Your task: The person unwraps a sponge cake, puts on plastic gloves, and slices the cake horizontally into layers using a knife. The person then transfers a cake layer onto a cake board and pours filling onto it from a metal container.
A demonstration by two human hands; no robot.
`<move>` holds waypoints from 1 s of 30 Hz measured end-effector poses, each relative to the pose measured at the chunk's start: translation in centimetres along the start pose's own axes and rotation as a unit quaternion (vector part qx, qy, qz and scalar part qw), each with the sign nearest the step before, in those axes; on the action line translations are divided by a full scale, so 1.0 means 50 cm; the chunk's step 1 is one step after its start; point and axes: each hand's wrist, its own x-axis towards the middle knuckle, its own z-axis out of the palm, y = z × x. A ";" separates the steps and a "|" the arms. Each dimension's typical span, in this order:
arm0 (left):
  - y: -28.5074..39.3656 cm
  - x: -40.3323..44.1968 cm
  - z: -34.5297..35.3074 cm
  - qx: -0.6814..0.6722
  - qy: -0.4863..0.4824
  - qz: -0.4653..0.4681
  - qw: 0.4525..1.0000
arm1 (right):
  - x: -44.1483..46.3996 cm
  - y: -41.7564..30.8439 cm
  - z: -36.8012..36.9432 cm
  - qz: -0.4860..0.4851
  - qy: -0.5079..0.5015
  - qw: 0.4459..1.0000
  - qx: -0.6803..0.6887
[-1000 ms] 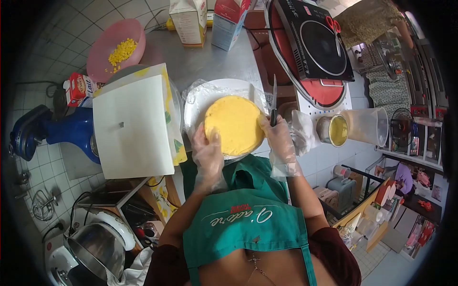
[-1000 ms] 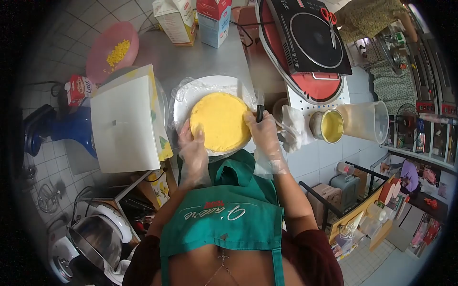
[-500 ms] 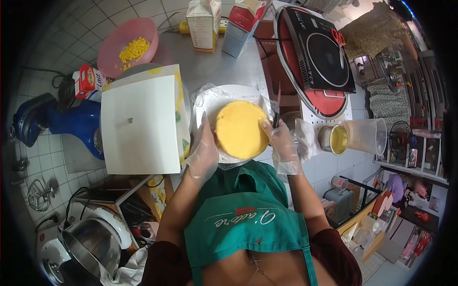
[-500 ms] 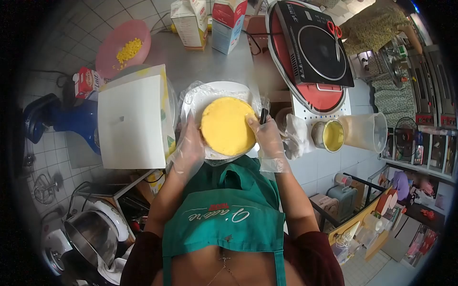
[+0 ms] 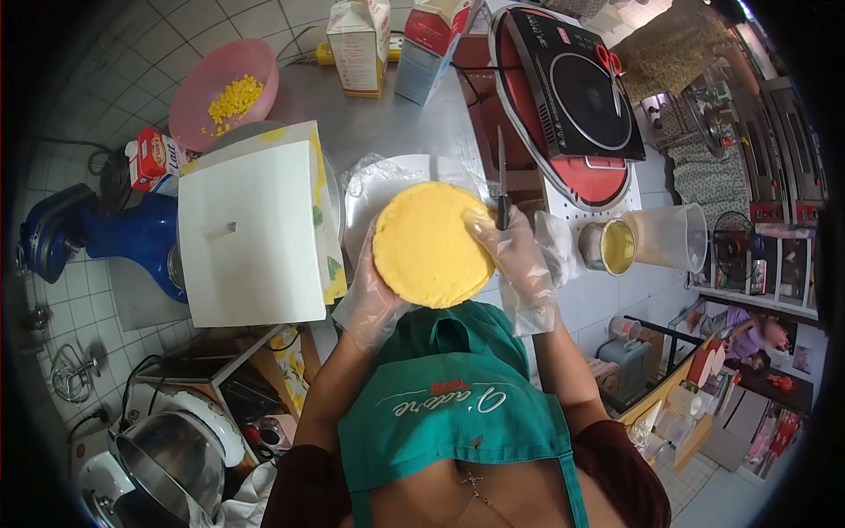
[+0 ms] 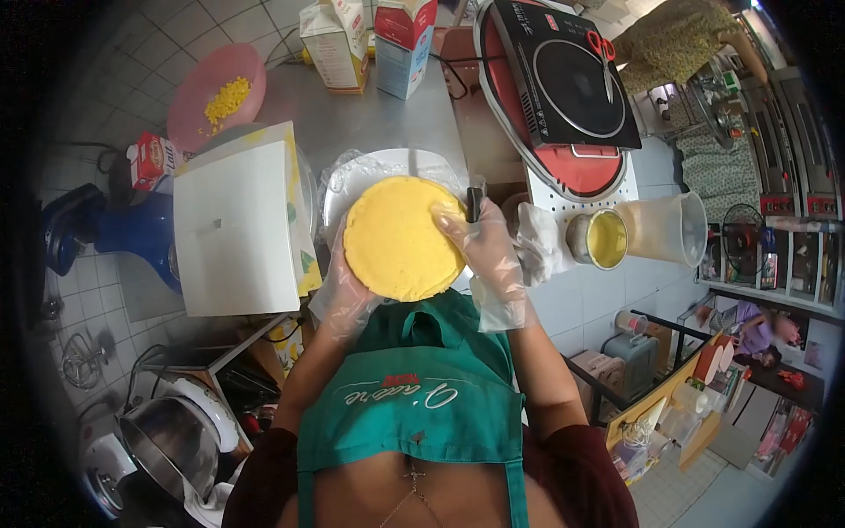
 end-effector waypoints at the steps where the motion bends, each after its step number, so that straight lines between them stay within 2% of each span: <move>1: 0.000 -0.004 -0.001 0.009 0.008 0.009 1.000 | -0.003 0.001 -0.002 0.035 -0.013 0.997 0.073; 3: 0.005 0.000 0.002 0.012 0.017 0.006 1.000 | -0.005 0.005 -0.001 0.103 -0.045 0.969 0.218; 5: 0.018 0.022 0.019 0.000 0.020 -0.020 1.000 | 0.017 -0.038 -0.023 0.083 -0.057 0.992 0.070; 6: 0.023 0.024 0.036 0.187 -0.029 0.081 0.979 | 0.030 -0.051 -0.034 0.075 -0.061 0.995 -0.004; 7: 0.032 0.023 0.068 0.365 -0.077 0.174 0.911 | 0.044 -0.065 -0.028 0.054 -0.080 0.988 0.124; 9: 0.064 0.063 0.088 0.527 -0.100 0.214 0.816 | 0.065 -0.158 -0.028 -0.019 -0.094 0.983 0.155; 10: 0.080 0.083 0.097 0.596 -0.107 0.238 0.759 | 0.091 -0.165 -0.034 -0.090 -0.093 0.990 0.050; 11: 0.059 0.149 0.023 0.510 -0.100 0.190 0.833 | 0.118 -0.173 -0.040 -0.161 -0.077 0.983 -0.053; 12: 0.052 0.168 0.006 0.422 -0.085 0.164 0.887 | 0.125 -0.194 -0.035 -0.212 -0.065 0.962 -0.159; 13: 0.047 0.181 0.006 0.327 -0.067 0.143 0.932 | 0.124 -0.215 -0.028 -0.212 -0.092 0.950 -0.207; 15: 0.034 0.200 0.023 0.135 -0.017 0.152 0.979 | 0.128 -0.254 -0.003 -0.215 -0.147 0.917 -0.303; 16: 0.037 0.211 0.034 0.037 0.006 0.155 0.987 | 0.123 -0.255 0.015 -0.232 -0.136 0.904 -0.331; 18: 0.044 0.227 -0.005 -0.012 -0.099 0.181 0.978 | 0.157 -0.137 -0.012 -0.412 -0.162 0.825 -0.351; 19: 0.045 0.233 -0.038 -0.037 -0.149 0.194 0.969 | 0.132 -0.148 -0.005 -0.412 -0.158 0.833 -0.334; 22: 0.052 0.227 -0.142 0.064 -0.165 0.162 0.971 | 0.067 -0.078 -0.013 -0.370 -0.204 0.839 -0.342; 23: 0.052 0.196 -0.111 0.140 -0.092 0.167 0.972 | 0.058 -0.009 -0.025 -0.330 -0.222 0.853 -0.338; 24: 0.049 0.178 -0.105 0.245 -0.053 0.215 0.944 | 0.050 0.064 -0.033 -0.287 -0.238 0.866 -0.333; 25: 0.043 0.162 -0.107 0.347 -0.012 0.256 0.902 | 0.042 0.117 -0.033 -0.310 -0.249 0.862 -0.315; 26: 0.036 0.140 -0.102 0.445 0.029 0.291 0.846 | 0.038 0.150 -0.040 -0.347 -0.301 0.819 -0.344; 27: 0.051 0.093 -0.034 0.566 0.080 0.308 0.761 | 0.020 0.143 -0.032 -0.311 -0.273 0.856 -0.311; 28: 0.049 0.074 -0.042 0.589 0.086 0.311 0.741 | 0.001 0.124 -0.019 -0.274 -0.242 0.889 -0.275; 30: 0.054 0.042 -0.054 0.639 0.089 0.314 0.697 | -0.026 0.063 -0.009 -0.267 -0.207 0.901 -0.273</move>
